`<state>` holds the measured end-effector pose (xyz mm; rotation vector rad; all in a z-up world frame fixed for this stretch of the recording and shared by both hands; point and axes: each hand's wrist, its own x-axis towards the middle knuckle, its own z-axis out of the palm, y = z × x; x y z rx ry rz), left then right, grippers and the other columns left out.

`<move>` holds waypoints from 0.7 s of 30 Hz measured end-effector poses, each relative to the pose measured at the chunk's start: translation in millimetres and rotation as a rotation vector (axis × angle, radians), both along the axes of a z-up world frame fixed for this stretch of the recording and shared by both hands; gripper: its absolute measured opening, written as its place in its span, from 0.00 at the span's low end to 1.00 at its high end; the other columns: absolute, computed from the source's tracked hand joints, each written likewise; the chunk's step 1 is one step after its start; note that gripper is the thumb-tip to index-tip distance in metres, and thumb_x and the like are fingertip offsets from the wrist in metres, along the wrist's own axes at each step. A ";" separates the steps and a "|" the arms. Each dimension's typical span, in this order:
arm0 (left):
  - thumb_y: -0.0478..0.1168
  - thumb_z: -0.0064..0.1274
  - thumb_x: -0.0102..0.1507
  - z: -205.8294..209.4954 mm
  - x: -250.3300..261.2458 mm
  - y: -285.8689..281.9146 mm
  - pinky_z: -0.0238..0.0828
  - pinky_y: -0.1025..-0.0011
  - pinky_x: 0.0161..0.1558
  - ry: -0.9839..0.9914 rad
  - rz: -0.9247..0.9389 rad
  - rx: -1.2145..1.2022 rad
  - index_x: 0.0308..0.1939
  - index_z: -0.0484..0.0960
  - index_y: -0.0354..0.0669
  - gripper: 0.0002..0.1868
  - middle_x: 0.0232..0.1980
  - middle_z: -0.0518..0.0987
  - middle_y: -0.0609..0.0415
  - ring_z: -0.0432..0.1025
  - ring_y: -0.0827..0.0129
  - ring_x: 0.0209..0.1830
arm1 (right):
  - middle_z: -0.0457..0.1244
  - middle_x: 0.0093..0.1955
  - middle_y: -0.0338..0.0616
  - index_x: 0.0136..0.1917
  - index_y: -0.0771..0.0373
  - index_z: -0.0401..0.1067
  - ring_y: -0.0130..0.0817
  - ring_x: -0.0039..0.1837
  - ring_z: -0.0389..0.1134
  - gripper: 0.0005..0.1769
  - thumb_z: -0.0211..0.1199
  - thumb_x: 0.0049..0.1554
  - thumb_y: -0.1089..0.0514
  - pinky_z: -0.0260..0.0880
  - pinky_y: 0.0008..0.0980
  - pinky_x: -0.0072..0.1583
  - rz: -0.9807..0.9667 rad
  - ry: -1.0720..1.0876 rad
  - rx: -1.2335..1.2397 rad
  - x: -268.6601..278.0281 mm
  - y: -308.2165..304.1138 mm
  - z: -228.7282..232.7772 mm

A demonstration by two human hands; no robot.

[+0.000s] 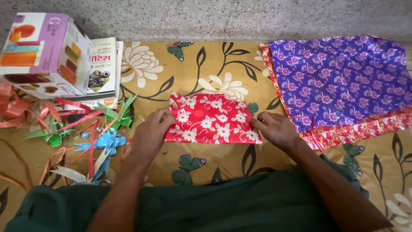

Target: The person ties a pink ribbon around a red floral-wrapped gift and then attaches a green paper bow to the center. The person adjusts the ribbon and bow loops by hand to complete the decoration.

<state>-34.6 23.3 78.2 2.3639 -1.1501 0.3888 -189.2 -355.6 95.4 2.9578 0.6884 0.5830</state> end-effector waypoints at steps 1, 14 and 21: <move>0.32 0.54 0.59 -2.2 -0.8 0.5 0.75 0.62 0.46 0.050 -0.010 0.039 0.48 0.77 0.52 0.14 0.55 0.79 0.55 0.76 0.58 0.53 | 0.65 0.49 0.42 0.58 0.60 0.74 0.39 0.48 0.72 0.21 0.64 0.50 0.66 0.73 0.32 0.42 -0.017 0.043 -0.019 0.7 1.4 -1.4; 0.34 0.56 0.55 -21.5 6.5 0.8 0.73 0.58 0.51 0.271 0.004 0.432 0.56 0.76 0.52 0.24 0.54 0.74 0.50 0.73 0.56 0.55 | 0.67 0.49 0.45 0.53 0.63 0.72 0.44 0.50 0.72 0.26 0.64 0.37 0.61 0.72 0.38 0.49 0.021 0.156 -0.030 2.4 1.3 -28.9; 0.31 0.54 0.58 -28.8 21.7 19.8 0.73 0.56 0.52 0.288 0.232 0.299 0.48 0.82 0.49 0.16 0.49 0.77 0.50 0.73 0.52 0.55 | 0.67 0.45 0.45 0.45 0.63 0.75 0.42 0.50 0.70 0.14 0.66 0.44 0.68 0.68 0.41 0.54 -0.079 0.067 -0.029 0.2 -9.0 -34.9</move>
